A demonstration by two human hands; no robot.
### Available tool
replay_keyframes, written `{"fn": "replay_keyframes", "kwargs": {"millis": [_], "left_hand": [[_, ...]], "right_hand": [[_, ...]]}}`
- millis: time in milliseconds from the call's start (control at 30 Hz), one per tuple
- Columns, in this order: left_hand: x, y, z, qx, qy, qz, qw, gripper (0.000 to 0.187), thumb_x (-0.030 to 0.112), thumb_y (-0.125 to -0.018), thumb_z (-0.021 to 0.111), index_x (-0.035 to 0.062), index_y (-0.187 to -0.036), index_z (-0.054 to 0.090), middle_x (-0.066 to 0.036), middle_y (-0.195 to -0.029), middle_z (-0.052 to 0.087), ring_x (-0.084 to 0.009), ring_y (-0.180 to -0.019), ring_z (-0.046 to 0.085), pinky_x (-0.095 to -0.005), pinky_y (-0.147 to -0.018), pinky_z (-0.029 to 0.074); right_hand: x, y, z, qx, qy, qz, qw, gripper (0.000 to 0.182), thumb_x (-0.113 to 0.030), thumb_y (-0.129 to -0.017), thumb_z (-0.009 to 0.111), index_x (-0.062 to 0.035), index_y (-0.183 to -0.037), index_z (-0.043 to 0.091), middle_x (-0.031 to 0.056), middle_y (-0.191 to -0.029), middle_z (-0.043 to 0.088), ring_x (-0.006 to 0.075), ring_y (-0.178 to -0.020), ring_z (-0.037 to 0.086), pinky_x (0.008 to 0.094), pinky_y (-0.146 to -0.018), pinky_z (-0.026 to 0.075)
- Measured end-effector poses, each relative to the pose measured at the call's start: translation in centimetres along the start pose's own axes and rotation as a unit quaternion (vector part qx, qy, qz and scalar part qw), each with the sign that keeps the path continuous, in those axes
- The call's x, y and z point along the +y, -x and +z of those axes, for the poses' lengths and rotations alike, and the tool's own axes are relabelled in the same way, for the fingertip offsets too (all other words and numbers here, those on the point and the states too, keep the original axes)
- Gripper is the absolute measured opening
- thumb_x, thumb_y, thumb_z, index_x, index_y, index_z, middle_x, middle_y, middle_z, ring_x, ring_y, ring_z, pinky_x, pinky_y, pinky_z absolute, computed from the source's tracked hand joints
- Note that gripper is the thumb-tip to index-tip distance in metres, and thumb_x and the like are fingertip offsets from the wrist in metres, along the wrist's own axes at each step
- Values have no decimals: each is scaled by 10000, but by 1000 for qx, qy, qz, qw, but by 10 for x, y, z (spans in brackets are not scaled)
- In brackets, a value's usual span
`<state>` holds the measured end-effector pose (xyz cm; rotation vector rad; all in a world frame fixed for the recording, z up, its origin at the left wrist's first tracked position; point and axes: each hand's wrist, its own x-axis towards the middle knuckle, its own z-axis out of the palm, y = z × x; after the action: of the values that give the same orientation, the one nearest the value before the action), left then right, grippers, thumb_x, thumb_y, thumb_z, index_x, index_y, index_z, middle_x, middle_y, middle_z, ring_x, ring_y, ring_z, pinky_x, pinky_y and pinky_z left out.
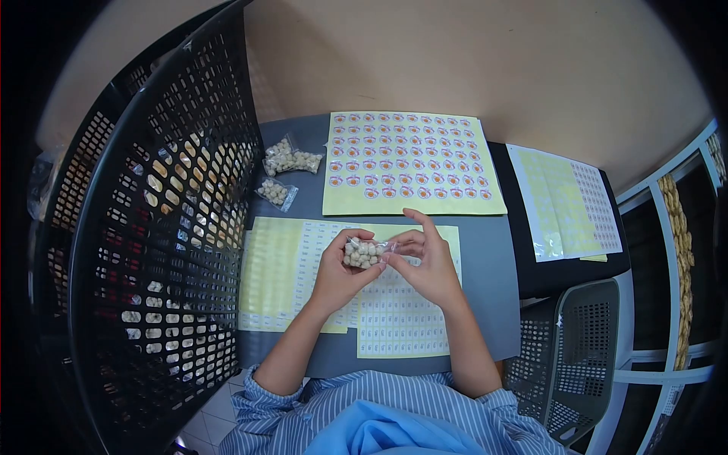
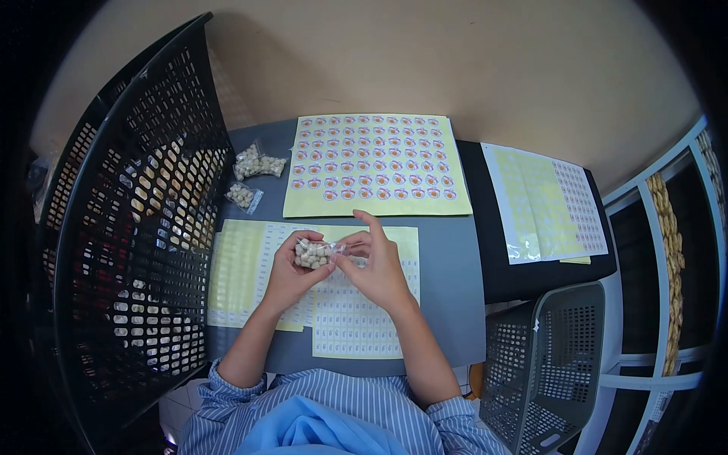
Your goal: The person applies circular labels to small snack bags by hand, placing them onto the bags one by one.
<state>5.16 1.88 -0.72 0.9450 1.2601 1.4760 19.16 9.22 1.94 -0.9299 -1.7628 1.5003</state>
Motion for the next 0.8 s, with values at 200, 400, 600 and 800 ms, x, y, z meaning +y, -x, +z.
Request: {"fn": "replay_keyframes", "kwargs": {"millis": [200,400,600,800], "left_hand": [[5,1,1,-14,-18,39,999,480,-9,-682,679,22,-1097,440,-79,-1028,515,-153,-990,520,-287,-809,467],[10,-7,-51,187,-473,88,857,506,213,-723,673,44,-1147,455,-128,-1218,406,-290,-1149,363,-421,-948,286],[1,-16,-75,270,-544,-36,794,479,383,-798,571,95,-1173,492,-156,-1226,360,-313,-1174,262,-465,-974,196],[-6,-24,-76,275,-566,-35,776,491,365,-809,556,118,-1224,467,-170,-1209,343,-329,-1107,286,-456,-947,217]], "right_hand": [[-7,3,-11,47,-12,-95,994,559,22,-738,614,9,-1237,362,72,-793,594,127,-731,600,257,-708,484],[-1,51,-154,480,141,-152,852,400,38,-809,539,-8,-1192,433,70,-886,566,122,-785,565,228,-692,471],[101,208,-316,627,462,101,619,325,-78,-753,577,-35,-1073,539,99,-776,625,195,-697,624,308,-629,492],[190,295,-327,546,503,382,550,268,-84,-706,487,-30,-928,627,156,-888,638,321,-842,607,400,-744,464]]}}
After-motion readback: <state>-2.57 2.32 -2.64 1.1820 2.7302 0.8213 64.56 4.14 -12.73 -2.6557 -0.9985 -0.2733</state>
